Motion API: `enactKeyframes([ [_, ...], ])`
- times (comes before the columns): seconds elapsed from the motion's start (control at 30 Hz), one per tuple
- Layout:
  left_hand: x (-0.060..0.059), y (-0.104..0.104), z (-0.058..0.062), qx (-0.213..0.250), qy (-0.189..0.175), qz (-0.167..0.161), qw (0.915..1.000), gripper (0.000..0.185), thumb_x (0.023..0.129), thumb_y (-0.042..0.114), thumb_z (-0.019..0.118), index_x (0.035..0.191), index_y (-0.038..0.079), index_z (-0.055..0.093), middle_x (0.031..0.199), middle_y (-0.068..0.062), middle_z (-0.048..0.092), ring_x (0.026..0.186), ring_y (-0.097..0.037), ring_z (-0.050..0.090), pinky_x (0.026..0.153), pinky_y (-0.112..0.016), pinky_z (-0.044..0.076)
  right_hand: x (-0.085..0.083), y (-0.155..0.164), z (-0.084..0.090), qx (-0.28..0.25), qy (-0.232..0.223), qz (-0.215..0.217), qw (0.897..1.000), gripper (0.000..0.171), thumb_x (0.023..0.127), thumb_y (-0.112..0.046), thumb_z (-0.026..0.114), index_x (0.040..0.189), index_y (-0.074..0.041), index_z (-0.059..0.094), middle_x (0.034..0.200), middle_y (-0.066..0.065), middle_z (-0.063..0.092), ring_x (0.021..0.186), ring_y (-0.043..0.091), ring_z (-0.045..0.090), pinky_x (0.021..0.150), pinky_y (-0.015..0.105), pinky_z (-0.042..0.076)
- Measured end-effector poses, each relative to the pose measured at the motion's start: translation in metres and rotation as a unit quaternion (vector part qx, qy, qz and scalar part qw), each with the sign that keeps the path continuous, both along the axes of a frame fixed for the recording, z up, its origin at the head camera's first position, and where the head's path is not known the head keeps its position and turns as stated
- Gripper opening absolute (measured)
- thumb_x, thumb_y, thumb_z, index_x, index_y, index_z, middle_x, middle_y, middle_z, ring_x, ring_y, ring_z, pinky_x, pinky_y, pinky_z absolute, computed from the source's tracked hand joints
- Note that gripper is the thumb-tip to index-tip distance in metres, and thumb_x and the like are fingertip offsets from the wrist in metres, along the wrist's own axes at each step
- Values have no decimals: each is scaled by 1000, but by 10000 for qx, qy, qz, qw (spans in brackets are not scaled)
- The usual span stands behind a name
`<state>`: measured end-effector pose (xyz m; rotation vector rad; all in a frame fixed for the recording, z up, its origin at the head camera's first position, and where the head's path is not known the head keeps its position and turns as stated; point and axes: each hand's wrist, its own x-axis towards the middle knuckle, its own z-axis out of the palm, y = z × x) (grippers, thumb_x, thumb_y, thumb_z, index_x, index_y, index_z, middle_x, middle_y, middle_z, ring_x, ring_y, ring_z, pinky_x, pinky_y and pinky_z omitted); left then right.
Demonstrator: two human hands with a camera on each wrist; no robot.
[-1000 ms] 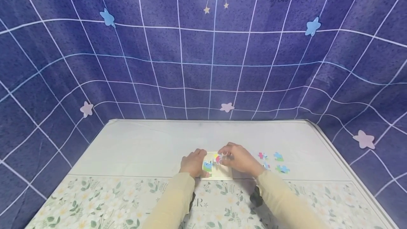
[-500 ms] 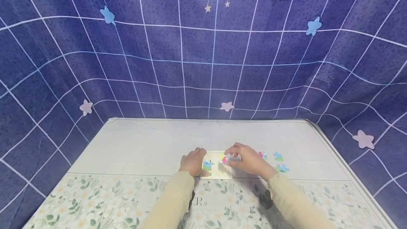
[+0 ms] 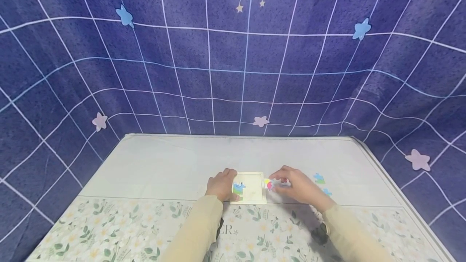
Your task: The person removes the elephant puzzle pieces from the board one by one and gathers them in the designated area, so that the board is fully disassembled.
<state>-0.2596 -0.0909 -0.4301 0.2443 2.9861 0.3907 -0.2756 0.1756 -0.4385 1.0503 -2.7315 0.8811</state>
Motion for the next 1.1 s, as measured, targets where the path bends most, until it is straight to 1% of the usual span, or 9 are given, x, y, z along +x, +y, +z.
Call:
enactKeyframes([
  [0.1,-1,0,-1,0,-8,17,10000,81,73,32,90,141,9,53,137,-8,57,122,-29,58,102,-50,50,2,7,-1,12,-69,4,10000,28,91,-20,77,117,-10,73,97,-1,66,88,22,63,75,39,58],
  [0.23,-1,-1,-1,9,15,35,10000,80,72,31,90,140,10,53,136,-8,58,121,-29,59,101,-51,51,6,15,0,145,-110,-45,9998,29,91,-21,77,118,-11,73,96,-1,66,86,19,63,72,34,57],
  [0.47,0,-1,1,-32,27,36,10000,79,73,32,90,139,9,54,137,-7,58,121,-29,59,101,-50,51,14,27,3,105,-312,-4,9995,29,91,-22,77,117,-10,73,94,-1,66,82,17,63,69,30,56],
  [0.57,0,-1,1,-18,36,41,10000,80,72,32,90,140,9,54,137,-7,58,121,-29,59,101,-51,51,16,30,3,125,-360,81,9992,30,91,-23,77,118,-10,73,92,-3,65,82,16,63,69,31,57],
  [0.67,0,0,-1,29,10,72,10000,81,72,31,90,141,9,53,138,-8,58,122,-30,59,102,-51,50,18,33,4,103,-446,204,9987,29,92,-21,76,118,-8,72,91,-5,65,82,16,65,71,33,59],
  [0.77,-1,0,-3,105,-31,108,9999,81,72,31,90,141,9,53,139,-8,58,124,-30,58,104,-52,49,20,37,3,131,-473,308,9983,29,92,-20,76,117,-6,72,89,-8,67,81,13,65,74,34,60],
  [0.87,-1,0,-4,158,-34,125,9998,81,72,31,90,141,9,54,139,-8,58,125,-30,57,105,-53,48,21,41,2,212,-520,349,9978,27,90,-19,77,114,-6,73,89,-8,68,80,8,62,74,32,59],
  [0.97,-2,0,-4,191,-26,132,9997,81,72,30,90,141,9,54,140,-8,58,125,-30,57,106,-53,48,23,45,0,350,-674,343,9965,28,89,-19,78,113,-6,73,89,-8,68,79,4,59,72,29,57],
  [1.1,-3,0,-5,132,4,113,9998,81,72,31,90,141,9,53,140,-8,57,124,-31,58,104,-52,49,27,49,0,475,-916,269,9943,31,88,-21,78,115,-5,73,89,-11,67,79,2,59,71,28,57],
])
